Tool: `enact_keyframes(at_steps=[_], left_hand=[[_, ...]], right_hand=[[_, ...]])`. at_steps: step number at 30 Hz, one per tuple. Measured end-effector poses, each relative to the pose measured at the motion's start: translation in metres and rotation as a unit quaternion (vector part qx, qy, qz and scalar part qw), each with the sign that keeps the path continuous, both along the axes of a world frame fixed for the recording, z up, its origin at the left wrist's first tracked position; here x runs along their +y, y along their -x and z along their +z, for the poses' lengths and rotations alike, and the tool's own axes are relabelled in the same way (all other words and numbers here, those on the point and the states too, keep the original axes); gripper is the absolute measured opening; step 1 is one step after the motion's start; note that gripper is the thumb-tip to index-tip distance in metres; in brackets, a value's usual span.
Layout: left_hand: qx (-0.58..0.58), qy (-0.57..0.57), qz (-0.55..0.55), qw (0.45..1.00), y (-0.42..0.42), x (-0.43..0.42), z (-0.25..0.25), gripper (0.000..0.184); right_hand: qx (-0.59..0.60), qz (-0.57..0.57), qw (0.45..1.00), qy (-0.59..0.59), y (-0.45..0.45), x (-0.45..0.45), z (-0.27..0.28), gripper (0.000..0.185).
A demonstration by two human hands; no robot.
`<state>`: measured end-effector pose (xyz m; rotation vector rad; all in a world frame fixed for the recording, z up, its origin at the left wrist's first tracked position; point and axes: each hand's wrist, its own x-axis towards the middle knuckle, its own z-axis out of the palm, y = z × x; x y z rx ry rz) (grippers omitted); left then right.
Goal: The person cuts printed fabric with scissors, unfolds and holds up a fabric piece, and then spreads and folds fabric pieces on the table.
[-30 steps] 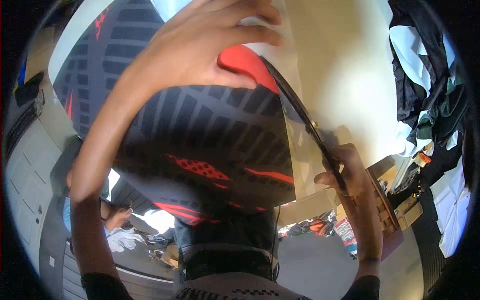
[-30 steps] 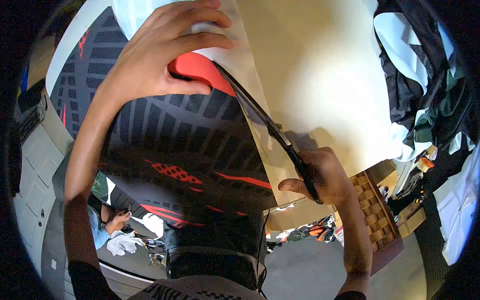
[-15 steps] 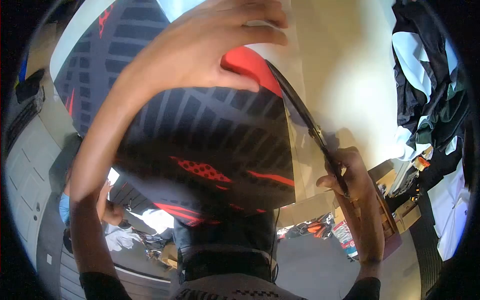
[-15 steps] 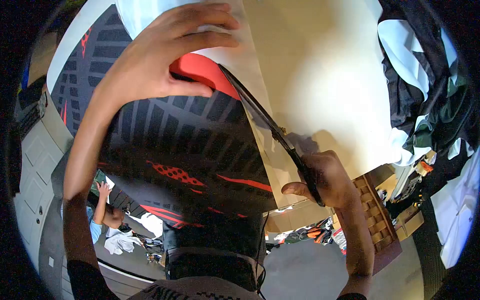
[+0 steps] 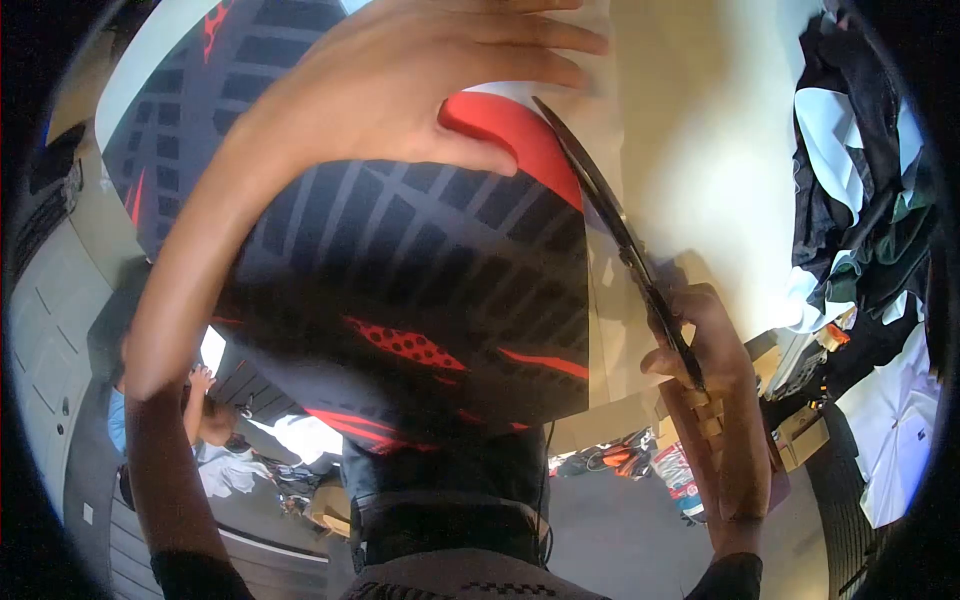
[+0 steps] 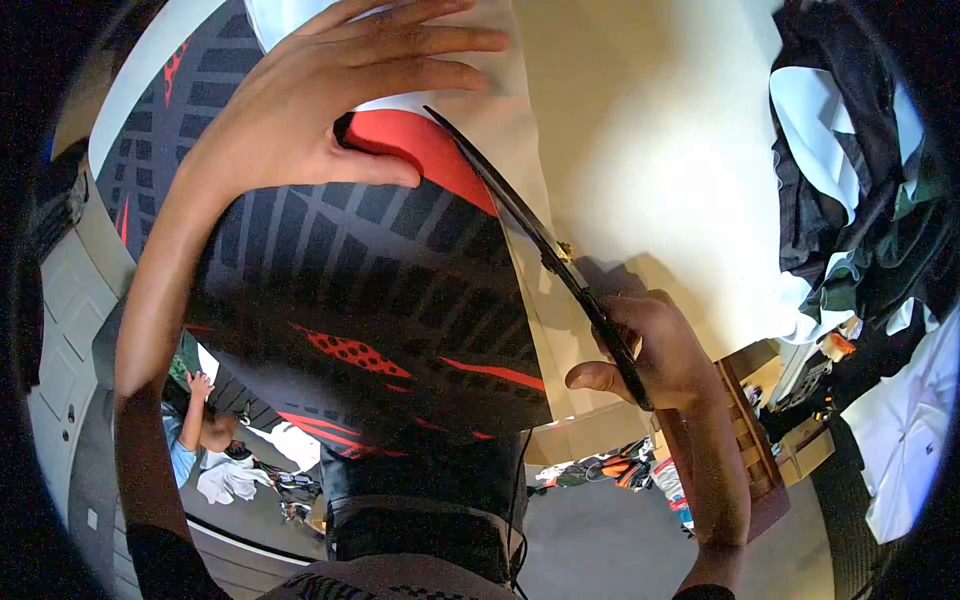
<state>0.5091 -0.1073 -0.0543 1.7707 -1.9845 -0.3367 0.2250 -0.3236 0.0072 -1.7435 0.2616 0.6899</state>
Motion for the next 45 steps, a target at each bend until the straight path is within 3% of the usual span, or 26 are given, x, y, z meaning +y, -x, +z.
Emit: enact_keyframes(at_steps=[22, 42, 45], left_hand=[[-0.009, 0.007, -0.001, 1.000, 0.003, -0.004, 0.002, 0.070], [0.003, 0.018, 0.013, 1.000, 0.003, -0.005, -0.004, 0.067], [0.013, 0.009, 0.013, 1.000, 0.003, -0.006, -0.004, 0.066]], right_hand=[[0.008, -0.014, 1.000, 0.005, -0.010, -0.006, 0.002, 0.047], [-0.029, 0.041, 0.997, 0.056, -0.020, -0.018, 0.009, 0.051], [0.011, 0.053, 0.997, 0.059, -0.024, -0.023, 0.011, 0.050]])
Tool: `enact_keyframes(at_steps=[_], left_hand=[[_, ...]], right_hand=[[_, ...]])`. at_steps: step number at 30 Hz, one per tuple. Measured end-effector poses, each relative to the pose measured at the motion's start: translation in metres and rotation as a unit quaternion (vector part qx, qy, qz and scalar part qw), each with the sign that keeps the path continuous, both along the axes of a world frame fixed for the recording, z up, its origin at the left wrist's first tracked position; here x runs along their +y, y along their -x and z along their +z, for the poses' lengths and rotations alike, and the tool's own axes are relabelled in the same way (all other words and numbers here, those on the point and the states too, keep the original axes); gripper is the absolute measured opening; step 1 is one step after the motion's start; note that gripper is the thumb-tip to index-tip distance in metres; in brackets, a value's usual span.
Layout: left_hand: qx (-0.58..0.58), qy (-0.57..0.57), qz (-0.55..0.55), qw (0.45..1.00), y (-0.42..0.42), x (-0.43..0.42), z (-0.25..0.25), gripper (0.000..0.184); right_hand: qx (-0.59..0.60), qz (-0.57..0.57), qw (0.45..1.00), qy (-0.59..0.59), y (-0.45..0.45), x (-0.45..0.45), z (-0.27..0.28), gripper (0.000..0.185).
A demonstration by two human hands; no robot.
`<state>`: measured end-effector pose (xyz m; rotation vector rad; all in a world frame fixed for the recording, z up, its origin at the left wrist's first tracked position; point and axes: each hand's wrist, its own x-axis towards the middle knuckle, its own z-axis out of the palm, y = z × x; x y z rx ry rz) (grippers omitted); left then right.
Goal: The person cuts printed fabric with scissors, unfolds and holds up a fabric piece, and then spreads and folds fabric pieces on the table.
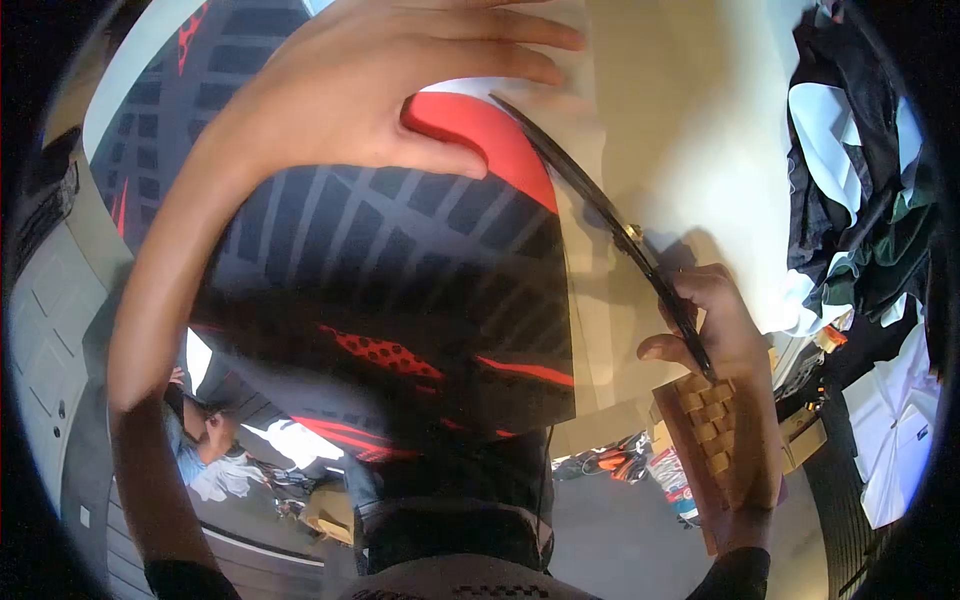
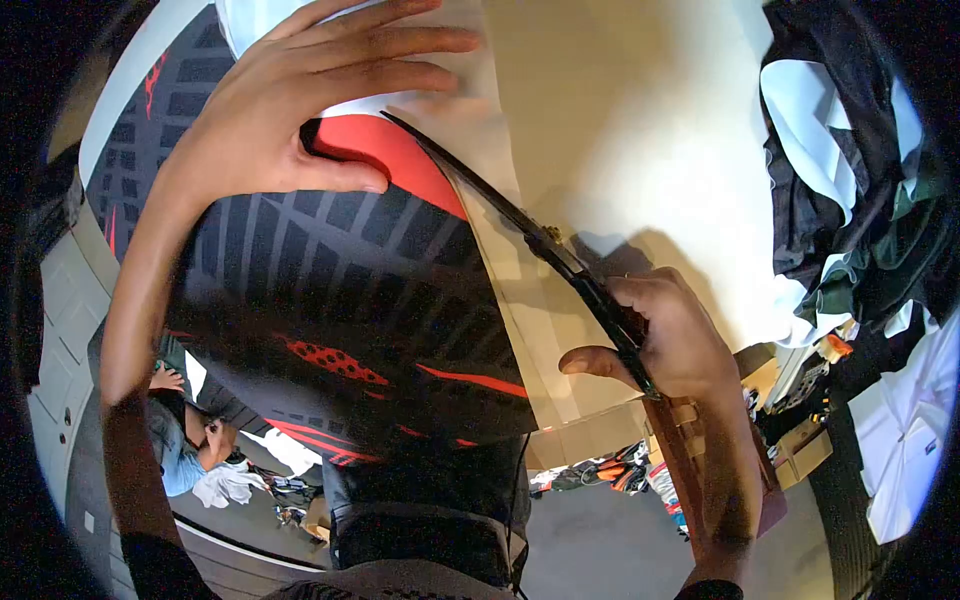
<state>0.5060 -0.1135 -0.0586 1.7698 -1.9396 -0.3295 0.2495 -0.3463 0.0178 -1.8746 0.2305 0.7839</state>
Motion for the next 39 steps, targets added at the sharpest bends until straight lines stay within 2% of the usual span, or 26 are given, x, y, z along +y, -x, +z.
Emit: enact_keyframes(at_steps=[7, 11, 16, 32, 39], left_hand=[[0.004, 0.007, 0.003, 1.000, 0.002, 0.002, -0.002, 0.066], [0.018, 0.014, 0.001, 1.000, 0.001, 0.001, -0.003, 0.065], [-0.033, 0.022, 0.001, 0.999, 0.001, 0.002, -0.002, 0.065], [-0.035, -0.005, -0.011, 0.999, 0.001, 0.003, 0.005, 0.064], [0.013, 0.038, 0.051, 0.998, 0.009, 0.004, 0.011, 0.062]], right_hand=[[0.001, 0.000, 1.000, -0.012, 0.000, -0.004, -0.005, 0.048], [-0.015, 0.042, 0.999, -0.002, -0.001, -0.010, -0.004, 0.047], [-0.024, 0.024, 0.999, -0.016, -0.005, -0.008, -0.003, 0.047], [0.002, 0.068, 0.998, 0.001, -0.018, -0.021, -0.001, 0.045], [-0.012, 0.090, 0.996, 0.012, -0.023, -0.025, 0.000, 0.046]])
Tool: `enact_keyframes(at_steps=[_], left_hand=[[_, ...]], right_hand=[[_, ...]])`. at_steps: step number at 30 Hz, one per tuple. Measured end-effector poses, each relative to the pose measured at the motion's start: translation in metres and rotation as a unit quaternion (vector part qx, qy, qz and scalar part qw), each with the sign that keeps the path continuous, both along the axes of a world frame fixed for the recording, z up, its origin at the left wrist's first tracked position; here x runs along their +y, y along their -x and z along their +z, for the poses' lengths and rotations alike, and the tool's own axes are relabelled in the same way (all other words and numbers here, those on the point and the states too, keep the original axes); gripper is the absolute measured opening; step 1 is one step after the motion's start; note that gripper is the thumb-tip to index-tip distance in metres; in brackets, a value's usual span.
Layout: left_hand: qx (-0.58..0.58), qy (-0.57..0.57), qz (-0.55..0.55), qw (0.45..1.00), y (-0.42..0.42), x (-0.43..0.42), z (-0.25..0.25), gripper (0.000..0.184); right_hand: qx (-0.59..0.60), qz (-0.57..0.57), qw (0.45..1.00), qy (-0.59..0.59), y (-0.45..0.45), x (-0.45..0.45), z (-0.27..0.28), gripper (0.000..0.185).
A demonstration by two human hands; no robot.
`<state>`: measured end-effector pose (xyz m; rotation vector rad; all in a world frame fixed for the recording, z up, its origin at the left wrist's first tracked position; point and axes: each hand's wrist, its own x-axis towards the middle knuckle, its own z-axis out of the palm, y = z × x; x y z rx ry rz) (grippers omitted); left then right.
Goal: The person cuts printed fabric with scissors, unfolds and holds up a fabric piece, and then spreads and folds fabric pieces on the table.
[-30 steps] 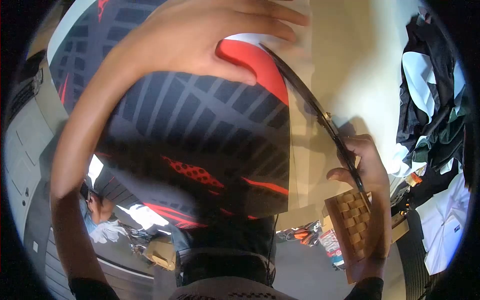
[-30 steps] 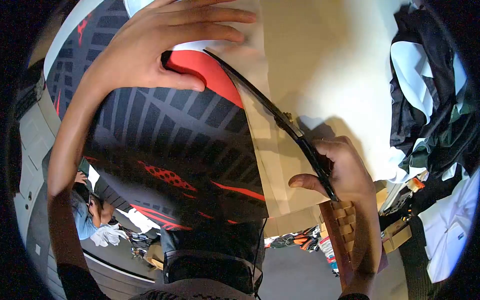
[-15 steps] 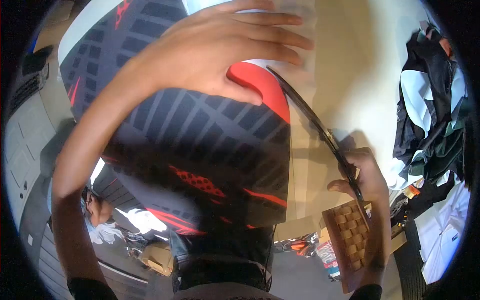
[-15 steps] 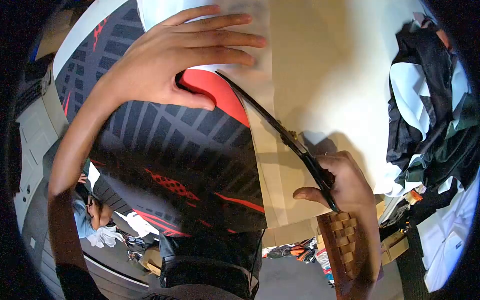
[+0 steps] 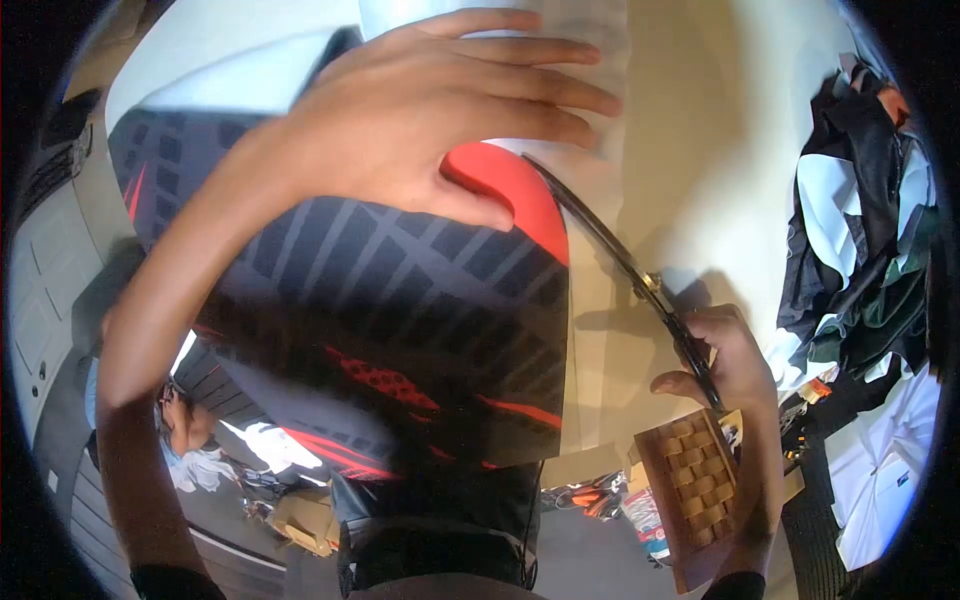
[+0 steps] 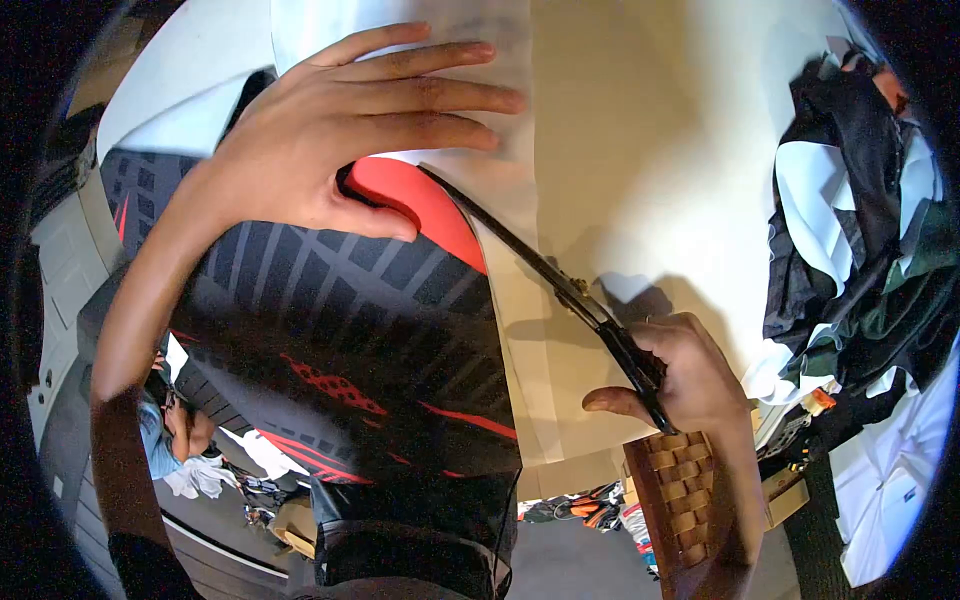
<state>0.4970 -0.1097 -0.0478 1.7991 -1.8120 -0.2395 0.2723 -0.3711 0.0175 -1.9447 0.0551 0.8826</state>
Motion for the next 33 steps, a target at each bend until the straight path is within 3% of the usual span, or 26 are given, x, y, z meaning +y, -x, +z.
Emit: enact_keyframes(at_steps=[13, 33], left_hand=[[0.008, 0.002, 0.004, 1.000, 0.002, 0.000, -0.003, 0.064], [-0.010, -0.028, 0.005, 1.000, 0.000, 0.006, 0.004, 0.060]], right_hand=[[-0.013, -0.001, 1.000, -0.028, 0.002, -0.009, -0.005, 0.052], [-0.003, 0.063, 0.997, 0.045, -0.024, -0.015, 0.010, 0.055]])
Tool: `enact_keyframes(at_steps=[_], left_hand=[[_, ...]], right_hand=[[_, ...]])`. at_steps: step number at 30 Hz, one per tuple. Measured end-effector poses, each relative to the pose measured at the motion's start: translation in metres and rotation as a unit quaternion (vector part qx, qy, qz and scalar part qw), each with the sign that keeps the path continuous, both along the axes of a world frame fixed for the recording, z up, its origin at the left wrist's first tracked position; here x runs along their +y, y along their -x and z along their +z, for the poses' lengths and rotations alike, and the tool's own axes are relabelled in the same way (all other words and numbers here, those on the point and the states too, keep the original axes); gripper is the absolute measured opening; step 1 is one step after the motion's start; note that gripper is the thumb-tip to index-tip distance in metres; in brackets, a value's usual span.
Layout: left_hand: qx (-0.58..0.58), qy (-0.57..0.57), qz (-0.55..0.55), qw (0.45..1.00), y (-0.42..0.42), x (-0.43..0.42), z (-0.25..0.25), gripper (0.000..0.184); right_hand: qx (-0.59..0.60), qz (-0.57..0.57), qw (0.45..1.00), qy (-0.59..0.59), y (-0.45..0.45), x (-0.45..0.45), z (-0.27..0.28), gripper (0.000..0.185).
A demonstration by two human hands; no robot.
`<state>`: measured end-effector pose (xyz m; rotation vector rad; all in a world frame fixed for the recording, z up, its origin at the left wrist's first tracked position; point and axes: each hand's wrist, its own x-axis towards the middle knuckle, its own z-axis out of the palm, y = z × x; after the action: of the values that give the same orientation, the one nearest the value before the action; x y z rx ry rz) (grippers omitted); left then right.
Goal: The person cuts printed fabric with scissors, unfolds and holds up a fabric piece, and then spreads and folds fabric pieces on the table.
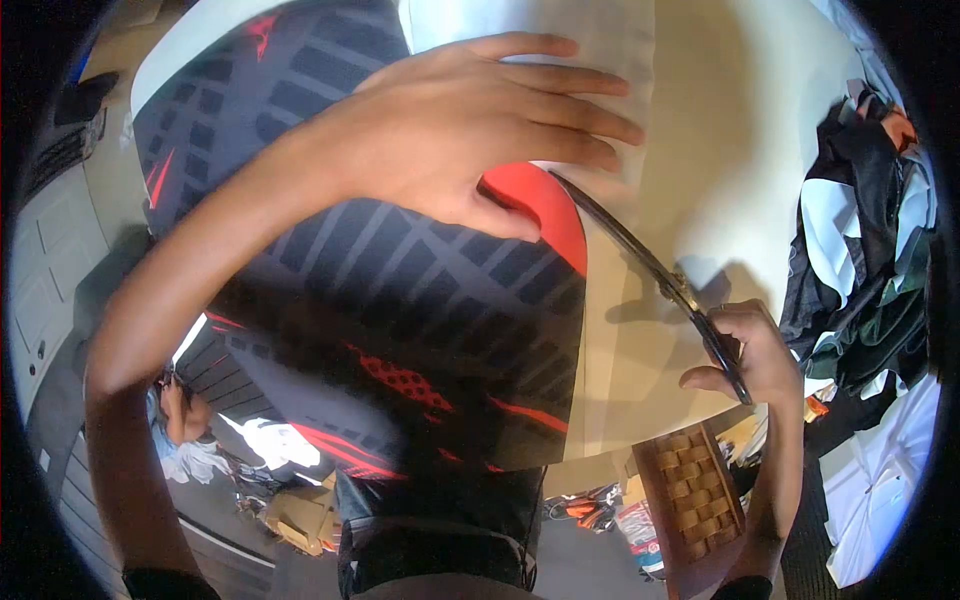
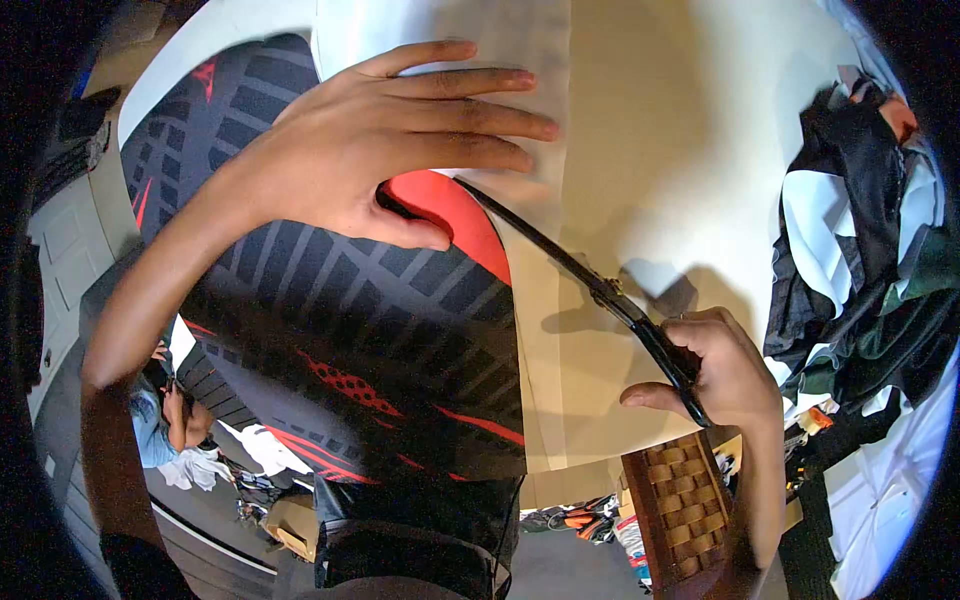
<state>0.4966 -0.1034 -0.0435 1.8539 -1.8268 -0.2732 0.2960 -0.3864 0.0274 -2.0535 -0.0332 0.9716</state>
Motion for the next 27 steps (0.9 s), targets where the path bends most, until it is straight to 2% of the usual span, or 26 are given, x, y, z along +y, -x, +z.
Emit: enact_keyframes(at_steps=[5, 9, 15, 21, 25, 27], left_hand=[[-0.020, -0.001, -0.001, 1.000, -0.001, 0.002, 0.001, 0.059], [0.001, 0.009, 0.015, 1.000, 0.001, 0.004, 0.003, 0.057], [0.032, 0.042, 0.031, 0.998, -0.001, 0.008, 0.006, 0.054], [0.051, 0.094, 0.090, 0.990, 0.010, 0.006, -0.004, 0.049], [0.093, 0.057, 0.137, 0.985, 0.018, 0.033, 0.004, 0.054], [0.081, 0.031, 0.162, 0.983, 0.019, 0.037, 0.006, 0.054]], right_hand=[[-0.017, 0.033, 0.999, 0.000, 0.003, -0.002, 0.002, 0.054], [0.100, -0.038, 0.994, 0.014, 0.011, 0.005, 0.002, 0.046], [0.049, -0.028, 0.997, 0.047, 0.010, 0.032, 0.018, 0.043], [0.114, -0.029, 0.993, -0.011, 0.005, 0.020, 0.005, 0.040], [0.113, -0.001, 0.990, -0.086, -0.001, 0.010, -0.003, 0.038], [0.115, 0.025, 0.991, -0.062, -0.012, 0.007, -0.002, 0.038]])
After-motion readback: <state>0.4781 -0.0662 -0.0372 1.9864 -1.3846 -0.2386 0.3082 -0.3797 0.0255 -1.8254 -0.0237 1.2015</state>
